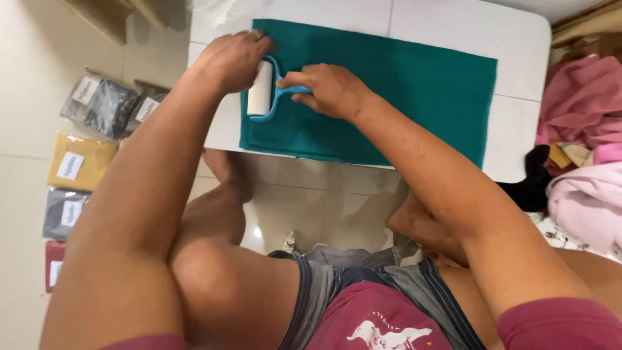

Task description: Unfolding a green hijab, folding it into a rectangular shape, and using a lint roller to remove debris from the surface.

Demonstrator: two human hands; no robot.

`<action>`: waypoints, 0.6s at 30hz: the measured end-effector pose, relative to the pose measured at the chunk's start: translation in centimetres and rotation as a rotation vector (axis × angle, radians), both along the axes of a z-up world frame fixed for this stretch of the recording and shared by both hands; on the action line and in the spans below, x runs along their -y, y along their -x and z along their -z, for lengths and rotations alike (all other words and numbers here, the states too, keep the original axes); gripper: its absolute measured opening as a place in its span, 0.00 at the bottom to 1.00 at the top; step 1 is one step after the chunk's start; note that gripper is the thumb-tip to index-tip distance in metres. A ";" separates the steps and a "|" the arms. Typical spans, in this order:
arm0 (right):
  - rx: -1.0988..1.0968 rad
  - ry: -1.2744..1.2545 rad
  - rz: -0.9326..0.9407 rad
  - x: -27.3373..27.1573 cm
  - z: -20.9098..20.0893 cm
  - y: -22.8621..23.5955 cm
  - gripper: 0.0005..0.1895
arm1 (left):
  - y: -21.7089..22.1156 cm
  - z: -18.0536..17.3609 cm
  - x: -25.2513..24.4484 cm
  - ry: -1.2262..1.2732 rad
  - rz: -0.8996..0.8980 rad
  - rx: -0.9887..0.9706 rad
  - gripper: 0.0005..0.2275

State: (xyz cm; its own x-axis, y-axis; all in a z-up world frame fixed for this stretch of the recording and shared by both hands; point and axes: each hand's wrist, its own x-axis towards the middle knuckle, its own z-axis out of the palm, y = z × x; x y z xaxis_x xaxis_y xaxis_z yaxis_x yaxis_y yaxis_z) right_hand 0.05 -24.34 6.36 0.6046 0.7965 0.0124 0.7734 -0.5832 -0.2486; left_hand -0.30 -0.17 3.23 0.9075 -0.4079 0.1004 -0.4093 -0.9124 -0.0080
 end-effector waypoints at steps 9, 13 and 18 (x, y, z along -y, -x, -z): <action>-0.183 -0.087 -0.028 15.4 -0.1 -0.4 0.20 | 1.1 3.3 -0.8 -0.129 0.021 -0.300 0.49; -0.254 -0.023 0.059 23.0 -3.2 0.0 0.21 | 1.0 3.2 -0.8 -0.132 0.008 -0.317 0.50; -0.137 0.185 0.119 33.6 -3.8 -0.3 0.20 | 0.7 3.0 -0.7 -0.127 0.027 -0.330 0.49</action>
